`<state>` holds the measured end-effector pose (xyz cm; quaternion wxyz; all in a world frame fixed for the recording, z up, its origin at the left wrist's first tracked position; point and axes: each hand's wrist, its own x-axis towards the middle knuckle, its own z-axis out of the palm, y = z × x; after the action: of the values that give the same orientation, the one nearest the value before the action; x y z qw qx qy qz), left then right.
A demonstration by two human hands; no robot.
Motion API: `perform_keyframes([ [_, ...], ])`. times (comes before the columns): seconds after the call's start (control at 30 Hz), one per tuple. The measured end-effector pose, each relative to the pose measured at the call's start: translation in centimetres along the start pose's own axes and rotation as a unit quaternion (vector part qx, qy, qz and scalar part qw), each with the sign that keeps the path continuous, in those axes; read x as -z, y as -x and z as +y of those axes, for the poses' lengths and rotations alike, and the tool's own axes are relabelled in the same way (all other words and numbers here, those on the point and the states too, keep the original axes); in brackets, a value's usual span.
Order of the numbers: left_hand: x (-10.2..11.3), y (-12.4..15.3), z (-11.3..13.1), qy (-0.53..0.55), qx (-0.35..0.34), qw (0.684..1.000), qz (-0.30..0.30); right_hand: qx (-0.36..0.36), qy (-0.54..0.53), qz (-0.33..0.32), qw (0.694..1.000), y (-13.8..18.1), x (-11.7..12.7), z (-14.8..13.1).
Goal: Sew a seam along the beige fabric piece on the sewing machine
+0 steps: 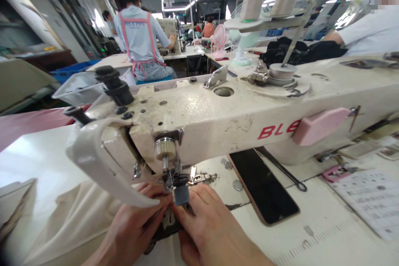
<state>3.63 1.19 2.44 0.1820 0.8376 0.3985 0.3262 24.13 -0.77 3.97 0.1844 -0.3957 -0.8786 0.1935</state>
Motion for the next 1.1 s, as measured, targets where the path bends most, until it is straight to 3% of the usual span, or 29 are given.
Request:
perform_keyframes([
  [0.5, 0.3, -0.7, 0.5, -0.035, -0.056, 0.997, -0.028, 0.005, -0.013, -0.002, 1.000, -0.1, -0.5, 0.2],
  [0.73, -0.2, 0.1, -0.1, -0.048, -0.060, 0.997, 0.024, 0.001, -0.005, 0.011, 1.000, -0.1, -1.0, 0.4],
  [0.9, 0.2, -0.4, 0.1, -0.054, -0.060, 0.997, 0.016, -0.014, -0.002, 0.013, 1.000, -0.2, -0.9, 0.2],
  [1.1, 0.3, -1.0, 0.5, -0.083, -0.094, 0.992, 0.002, 0.026, -0.029, 0.048, 0.998, 0.3, -0.5, 0.3],
])
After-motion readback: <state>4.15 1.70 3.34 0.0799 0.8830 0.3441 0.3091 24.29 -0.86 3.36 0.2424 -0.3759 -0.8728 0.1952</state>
